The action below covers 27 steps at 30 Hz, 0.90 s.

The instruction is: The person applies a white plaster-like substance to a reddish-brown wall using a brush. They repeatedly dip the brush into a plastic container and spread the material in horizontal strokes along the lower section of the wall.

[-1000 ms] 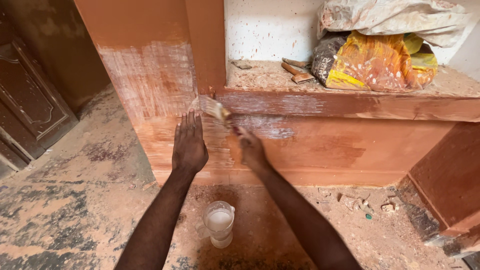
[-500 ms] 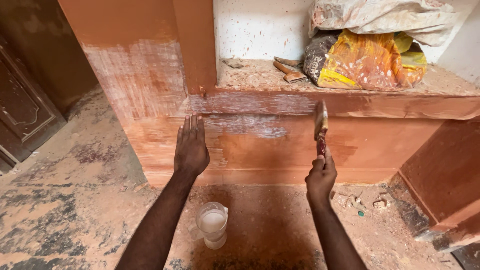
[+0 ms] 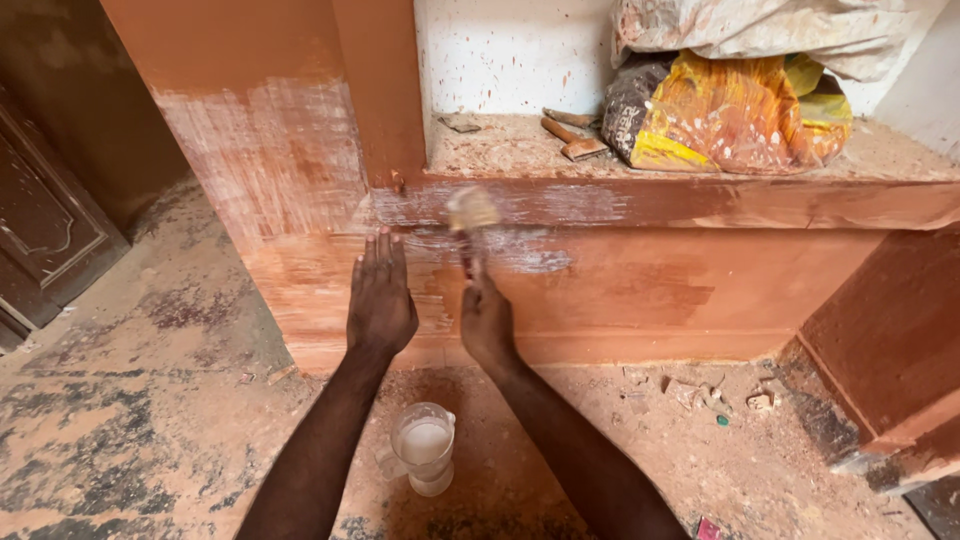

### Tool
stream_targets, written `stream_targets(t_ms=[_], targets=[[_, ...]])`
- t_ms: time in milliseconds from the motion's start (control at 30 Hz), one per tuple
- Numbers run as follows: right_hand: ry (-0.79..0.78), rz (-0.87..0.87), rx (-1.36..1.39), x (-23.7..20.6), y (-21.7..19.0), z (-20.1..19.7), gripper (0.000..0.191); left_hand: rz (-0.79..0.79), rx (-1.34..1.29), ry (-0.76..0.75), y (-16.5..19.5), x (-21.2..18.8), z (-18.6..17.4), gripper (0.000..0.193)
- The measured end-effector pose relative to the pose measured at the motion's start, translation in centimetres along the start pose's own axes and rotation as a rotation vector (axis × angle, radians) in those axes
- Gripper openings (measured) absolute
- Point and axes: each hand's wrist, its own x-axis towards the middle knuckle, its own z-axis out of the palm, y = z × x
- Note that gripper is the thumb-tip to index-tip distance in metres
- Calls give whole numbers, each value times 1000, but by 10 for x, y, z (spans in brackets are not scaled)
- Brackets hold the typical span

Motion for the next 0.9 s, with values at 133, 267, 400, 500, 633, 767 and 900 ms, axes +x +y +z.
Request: stream_targets(t_ms=[133,267,400,500,633,767,900], targets=[[-149,84,272,-11,-4,-1,43,7,-14,46,-4,-1,2,83],[-143,275,284,3,20,-25,42,12,-12,15,-1,4,5,84],[-94,265,361,14,54,-83,37,37,8,-18,17,16,11,83],[64,469,362,15,72,-135,37,45,-16,-39,37,27,15,84],[219,537,209,12,66,-197,41,83,-36,-23,60,33,23,85],[343,538,67,-6,59,-237,43,115,-32,-17,74,34,29,85],[489,306,-92,-16,70,-237,45,99,-67,-62,78,32,29,83]])
